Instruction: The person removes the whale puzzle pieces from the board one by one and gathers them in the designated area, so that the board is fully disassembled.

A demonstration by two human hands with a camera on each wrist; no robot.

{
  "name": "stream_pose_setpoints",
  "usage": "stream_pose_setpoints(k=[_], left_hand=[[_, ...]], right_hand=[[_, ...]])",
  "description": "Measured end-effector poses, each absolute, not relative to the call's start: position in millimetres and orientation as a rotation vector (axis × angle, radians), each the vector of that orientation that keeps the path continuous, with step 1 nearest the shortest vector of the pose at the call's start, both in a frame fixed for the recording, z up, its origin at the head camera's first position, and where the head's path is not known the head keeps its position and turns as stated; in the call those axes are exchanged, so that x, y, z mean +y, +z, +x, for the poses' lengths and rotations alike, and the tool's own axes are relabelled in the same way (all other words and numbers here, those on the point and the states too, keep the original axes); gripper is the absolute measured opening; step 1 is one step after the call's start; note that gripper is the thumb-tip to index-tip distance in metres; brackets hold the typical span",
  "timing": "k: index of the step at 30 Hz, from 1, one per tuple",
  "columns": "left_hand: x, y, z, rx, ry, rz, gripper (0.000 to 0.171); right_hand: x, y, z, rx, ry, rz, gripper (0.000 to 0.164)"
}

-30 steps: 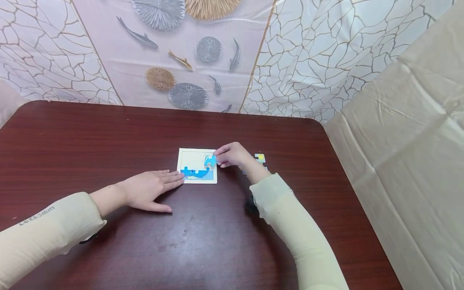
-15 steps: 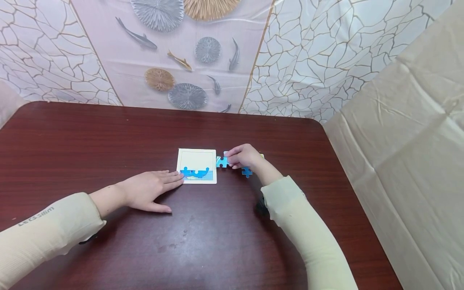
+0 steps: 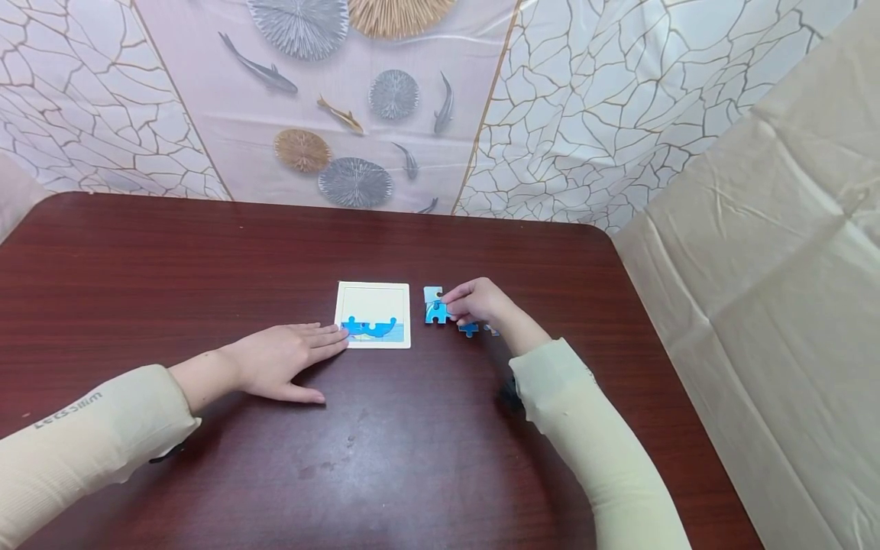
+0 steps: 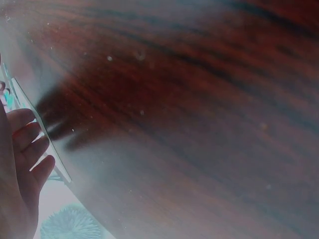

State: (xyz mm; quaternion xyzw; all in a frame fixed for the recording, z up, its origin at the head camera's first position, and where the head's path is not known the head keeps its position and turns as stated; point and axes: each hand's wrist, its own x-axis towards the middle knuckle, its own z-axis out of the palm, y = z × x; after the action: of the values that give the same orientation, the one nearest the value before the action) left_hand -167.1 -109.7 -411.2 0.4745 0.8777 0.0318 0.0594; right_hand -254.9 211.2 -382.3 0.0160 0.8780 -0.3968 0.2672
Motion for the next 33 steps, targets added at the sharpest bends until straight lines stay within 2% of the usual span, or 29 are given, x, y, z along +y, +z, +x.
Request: stream_pose_setpoints(k=[19,33], left_hand=[[-108.1,-410.6,-167.0,2.647,0.085,1.406,0.079],[-102.7,-409.1,-169.1,2.678,0.115,1.339,0.067]], right_hand=[[212.3,-389.4,-251.4,2.446,-0.983,-0.014,0.025],[205.3,-381.6,-251.4,2.463,-0.967,0.002,0.028]])
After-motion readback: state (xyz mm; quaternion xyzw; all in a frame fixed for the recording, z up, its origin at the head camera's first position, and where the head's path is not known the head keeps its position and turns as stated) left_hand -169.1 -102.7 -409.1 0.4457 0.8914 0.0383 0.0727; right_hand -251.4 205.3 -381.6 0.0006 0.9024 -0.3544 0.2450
